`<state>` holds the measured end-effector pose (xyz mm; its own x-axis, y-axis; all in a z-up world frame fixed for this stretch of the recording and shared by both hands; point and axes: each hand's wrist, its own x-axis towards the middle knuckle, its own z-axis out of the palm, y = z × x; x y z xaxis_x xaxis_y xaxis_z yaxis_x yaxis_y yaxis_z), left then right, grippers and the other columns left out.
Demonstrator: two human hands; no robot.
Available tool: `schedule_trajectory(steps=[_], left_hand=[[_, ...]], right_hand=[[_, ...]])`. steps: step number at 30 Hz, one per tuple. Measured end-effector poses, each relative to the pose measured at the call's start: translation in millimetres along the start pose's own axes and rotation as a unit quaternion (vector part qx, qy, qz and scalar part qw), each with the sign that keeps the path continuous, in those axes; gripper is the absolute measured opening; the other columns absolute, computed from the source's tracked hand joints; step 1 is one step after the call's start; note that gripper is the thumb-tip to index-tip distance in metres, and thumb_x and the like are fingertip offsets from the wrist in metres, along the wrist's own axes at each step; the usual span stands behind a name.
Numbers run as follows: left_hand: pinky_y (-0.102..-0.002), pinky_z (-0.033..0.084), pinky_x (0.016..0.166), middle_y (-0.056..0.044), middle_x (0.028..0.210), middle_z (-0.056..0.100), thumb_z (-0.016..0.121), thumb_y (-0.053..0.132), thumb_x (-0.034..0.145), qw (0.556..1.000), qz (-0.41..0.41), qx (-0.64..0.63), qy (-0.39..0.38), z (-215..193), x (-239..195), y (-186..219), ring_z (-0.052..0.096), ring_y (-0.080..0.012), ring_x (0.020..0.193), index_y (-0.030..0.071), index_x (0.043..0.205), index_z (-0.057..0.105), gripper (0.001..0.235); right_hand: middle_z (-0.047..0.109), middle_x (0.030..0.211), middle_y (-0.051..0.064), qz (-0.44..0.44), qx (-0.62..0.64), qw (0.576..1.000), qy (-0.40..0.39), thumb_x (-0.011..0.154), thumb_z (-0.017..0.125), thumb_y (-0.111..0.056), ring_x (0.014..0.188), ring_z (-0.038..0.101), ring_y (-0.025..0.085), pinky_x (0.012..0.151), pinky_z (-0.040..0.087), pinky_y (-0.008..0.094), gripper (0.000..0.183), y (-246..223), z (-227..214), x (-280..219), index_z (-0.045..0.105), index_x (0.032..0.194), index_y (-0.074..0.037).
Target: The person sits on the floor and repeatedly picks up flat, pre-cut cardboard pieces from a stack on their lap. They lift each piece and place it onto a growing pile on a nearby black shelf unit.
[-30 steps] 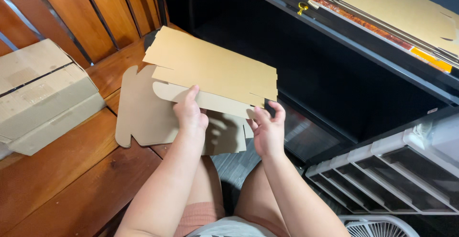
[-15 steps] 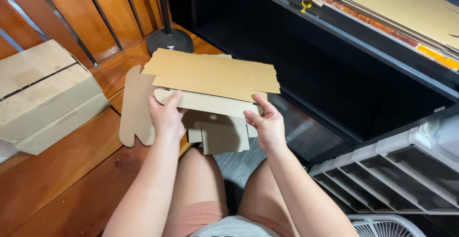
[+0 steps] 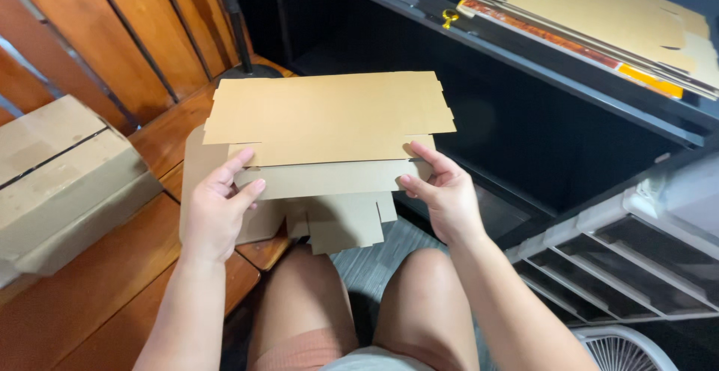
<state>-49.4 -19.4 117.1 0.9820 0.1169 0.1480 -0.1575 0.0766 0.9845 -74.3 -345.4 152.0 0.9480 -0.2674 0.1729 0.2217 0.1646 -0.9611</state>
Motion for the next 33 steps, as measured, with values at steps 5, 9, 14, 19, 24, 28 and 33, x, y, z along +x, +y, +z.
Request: schedule_trajectory(steps=[5, 9, 14, 19, 24, 28, 33], left_hand=[[-0.02, 0.06, 0.064, -0.006, 0.134, 0.067, 0.077, -0.002, 0.084, 0.997, 0.05, -0.018, -0.049, 12, 12, 9, 0.055, -0.004, 0.066, 0.009, 0.147, 0.058, 0.067], [-0.02, 0.062, 0.069, -0.002, 0.133, 0.068, 0.078, -0.004, 0.082, 0.989, 0.098, -0.055, -0.092, 58, 0, 88, 0.054, 0.0006, 0.067, 0.01, 0.146, 0.059, 0.068], [-0.017, 0.054, 0.075, -0.001, 0.132, 0.066, 0.079, 0.0, 0.083, 0.984, 0.152, -0.002, -0.088, 123, 13, 144, 0.049, -0.0013, 0.074, 0.009, 0.143, 0.061, 0.064], [-0.015, 0.049, 0.075, 0.002, 0.14, 0.066, 0.075, 0.008, 0.087, 0.975, 0.191, 0.043, -0.108, 188, 48, 180, 0.043, -0.0005, 0.066, 0.01, 0.143, 0.06, 0.059], [-0.016, 0.065, 0.078, 0.002, 0.134, 0.069, 0.073, 0.008, 0.087, 0.972, 0.168, 0.001, -0.165, 254, 90, 201, 0.045, 0.0004, 0.066, 0.012, 0.144, 0.057, 0.059], [-0.037, 0.032, 0.123, -0.011, 0.156, 0.053, 0.07, 0.006, 0.09, 0.964, 0.178, 0.01, -0.199, 298, 127, 203, 0.043, -0.0235, 0.15, 0.01, 0.145, 0.056, 0.057], [-0.025, 0.06, 0.103, -0.008, 0.161, 0.048, 0.068, 0.006, 0.088, 0.969, 0.1, 0.015, -0.227, 339, 161, 204, 0.066, -0.0213, 0.132, 0.016, 0.147, 0.056, 0.061]], right_hand=[[0.073, 0.112, 0.016, -0.064, -0.045, 0.997, 0.015, 0.071, 0.082, 0.016, 0.072, 0.071, 0.012, 0.062, 0.067, 0.025, 0.07, -72, -19, -15, 0.065, 0.137, -0.001], [0.073, 0.118, 0.015, -0.128, -0.085, 0.987, 0.036, 0.072, 0.082, 0.013, 0.074, 0.07, 0.009, 0.063, 0.065, 0.023, 0.069, -118, -43, -18, 0.064, 0.137, -0.001], [0.072, 0.117, 0.008, -0.166, -0.096, 0.979, 0.07, 0.078, 0.077, 0.008, 0.083, 0.068, 0.007, 0.066, 0.062, 0.018, 0.062, -172, -83, -8, 0.064, 0.137, -0.002], [0.073, 0.117, 0.002, -0.182, -0.126, 0.967, 0.126, 0.083, 0.077, 0.001, 0.075, 0.061, 0.002, 0.064, 0.056, 0.012, 0.052, -213, -112, 20, 0.067, 0.134, -0.005], [0.074, 0.113, 0.005, -0.18, -0.089, 0.97, 0.139, 0.085, 0.075, 0.0, 0.075, 0.062, 0.011, 0.064, 0.05, 0.017, 0.043, -236, -150, 59, 0.07, 0.128, -0.006], [0.071, 0.127, 0.011, -0.171, -0.08, 0.971, 0.148, 0.081, 0.077, 0.001, 0.069, 0.061, 0.011, 0.059, 0.049, 0.017, 0.047, -244, -180, 95, 0.069, 0.127, -0.003], [0.071, 0.101, 0.004, -0.106, -0.122, 0.966, 0.202, 0.081, 0.077, -0.002, 0.077, 0.069, 0.007, 0.058, 0.049, 0.013, 0.053, -250, -196, 121, 0.067, 0.133, -0.003]])
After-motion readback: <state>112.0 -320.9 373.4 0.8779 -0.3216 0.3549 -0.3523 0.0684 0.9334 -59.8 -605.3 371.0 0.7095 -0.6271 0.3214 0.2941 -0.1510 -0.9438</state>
